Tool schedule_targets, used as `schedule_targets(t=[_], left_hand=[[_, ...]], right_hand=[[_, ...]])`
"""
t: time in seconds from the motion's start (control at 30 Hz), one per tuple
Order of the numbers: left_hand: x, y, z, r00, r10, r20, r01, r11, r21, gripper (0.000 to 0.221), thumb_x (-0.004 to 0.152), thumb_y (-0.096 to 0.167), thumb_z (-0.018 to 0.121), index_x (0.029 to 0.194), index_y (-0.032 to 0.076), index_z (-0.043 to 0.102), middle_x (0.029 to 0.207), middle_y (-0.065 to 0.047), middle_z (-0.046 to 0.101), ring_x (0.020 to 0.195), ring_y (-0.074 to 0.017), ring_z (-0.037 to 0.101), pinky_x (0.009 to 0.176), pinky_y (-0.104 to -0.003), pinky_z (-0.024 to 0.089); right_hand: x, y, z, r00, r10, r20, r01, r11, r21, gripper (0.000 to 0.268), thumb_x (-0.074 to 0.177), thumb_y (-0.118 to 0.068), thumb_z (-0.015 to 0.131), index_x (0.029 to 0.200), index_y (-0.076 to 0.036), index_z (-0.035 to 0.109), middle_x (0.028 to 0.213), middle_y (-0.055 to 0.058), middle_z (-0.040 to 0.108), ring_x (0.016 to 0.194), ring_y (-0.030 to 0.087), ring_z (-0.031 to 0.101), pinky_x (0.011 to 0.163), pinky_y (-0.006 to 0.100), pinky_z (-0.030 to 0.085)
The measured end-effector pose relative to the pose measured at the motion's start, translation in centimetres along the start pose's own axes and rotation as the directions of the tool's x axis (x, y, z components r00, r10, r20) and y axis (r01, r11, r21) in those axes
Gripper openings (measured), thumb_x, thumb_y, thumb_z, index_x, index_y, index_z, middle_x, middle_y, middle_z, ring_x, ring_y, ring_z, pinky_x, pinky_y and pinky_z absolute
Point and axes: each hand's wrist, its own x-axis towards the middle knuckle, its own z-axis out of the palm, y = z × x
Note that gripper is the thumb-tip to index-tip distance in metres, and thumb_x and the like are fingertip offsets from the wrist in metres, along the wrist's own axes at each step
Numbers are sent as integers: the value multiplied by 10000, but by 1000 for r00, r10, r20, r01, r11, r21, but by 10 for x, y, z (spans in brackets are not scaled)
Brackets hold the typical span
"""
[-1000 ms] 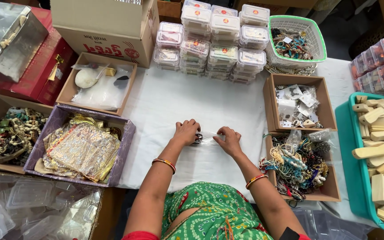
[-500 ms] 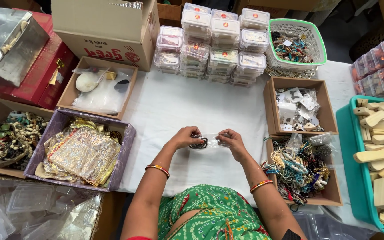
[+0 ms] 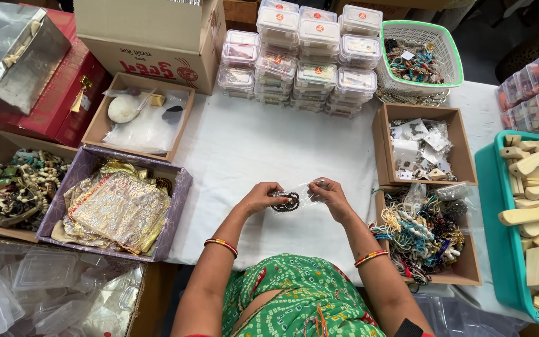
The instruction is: Organizing and packing various jewelry items into small plastic bags and containers at a workspace.
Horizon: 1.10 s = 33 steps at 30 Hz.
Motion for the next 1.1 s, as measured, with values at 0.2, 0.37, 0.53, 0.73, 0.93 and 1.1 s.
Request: schedule_targets(t=[0.2, 0.37, 0.53, 0.73, 0.93, 1.1], left_hand=[[-10, -3, 3, 1000, 11, 23, -10, 999, -37, 213, 908, 251, 782, 966, 50, 737, 810, -8, 717, 725, -82, 627, 658, -250, 500], [-6, -17, 17, 995, 41, -94, -58, 980, -188, 193, 944, 251, 739, 986, 62, 732, 838, 1, 726, 735, -74, 649, 657, -248, 542], [-8, -19, 36, 977, 15, -213, -79, 952, -296, 198, 959, 251, 727, 1022, 63, 723, 869, -23, 733, 765, -94, 669, 672, -271, 562], [-28, 16, 45, 956, 164, -244, -221, 948, -228, 245, 913, 173, 729, 1145, 106, 688, 1089, 16, 727, 1032, -85, 645, 922, -266, 505], [-18, 10, 52, 888, 365, -279, -439, 854, -279, 141, 1009, 195, 697, 1046, 59, 699, 992, -5, 704, 954, -97, 623, 870, -268, 515], [-21, 23, 70, 869, 346, -354, -449, 852, -269, 145, 1010, 224, 679, 983, 82, 666, 968, 20, 602, 947, -103, 574, 864, -281, 497]], right_hand=[[2, 4, -3, 998, -61, 28, 61, 998, 17, 226, 958, -259, 727, 1025, -44, 711, 876, 48, 713, 775, 138, 656, 733, 315, 555], [-27, -37, 29, 997, 44, -60, -29, 972, 234, 277, 927, -323, 644, 1126, -133, 679, 971, 14, 732, 888, 138, 681, 805, 365, 562], [-7, 12, 19, 999, 40, 8, -41, 979, 201, 273, 931, -270, 687, 1126, -80, 692, 1032, 60, 722, 933, 173, 694, 868, 402, 581], [-30, -19, 37, 919, -391, 49, 388, 877, -284, 123, 950, -149, 744, 1004, -40, 760, 1010, 80, 699, 906, 149, 671, 826, 319, 563], [-38, -32, 49, 890, -445, 101, 442, 787, -430, 96, 916, -132, 742, 930, -50, 695, 961, 5, 661, 868, 112, 677, 800, 294, 567], [-29, -9, 49, 956, -294, -8, 294, 955, 46, 58, 889, -81, 713, 934, -46, 698, 909, 22, 714, 878, 121, 664, 831, 304, 538]])
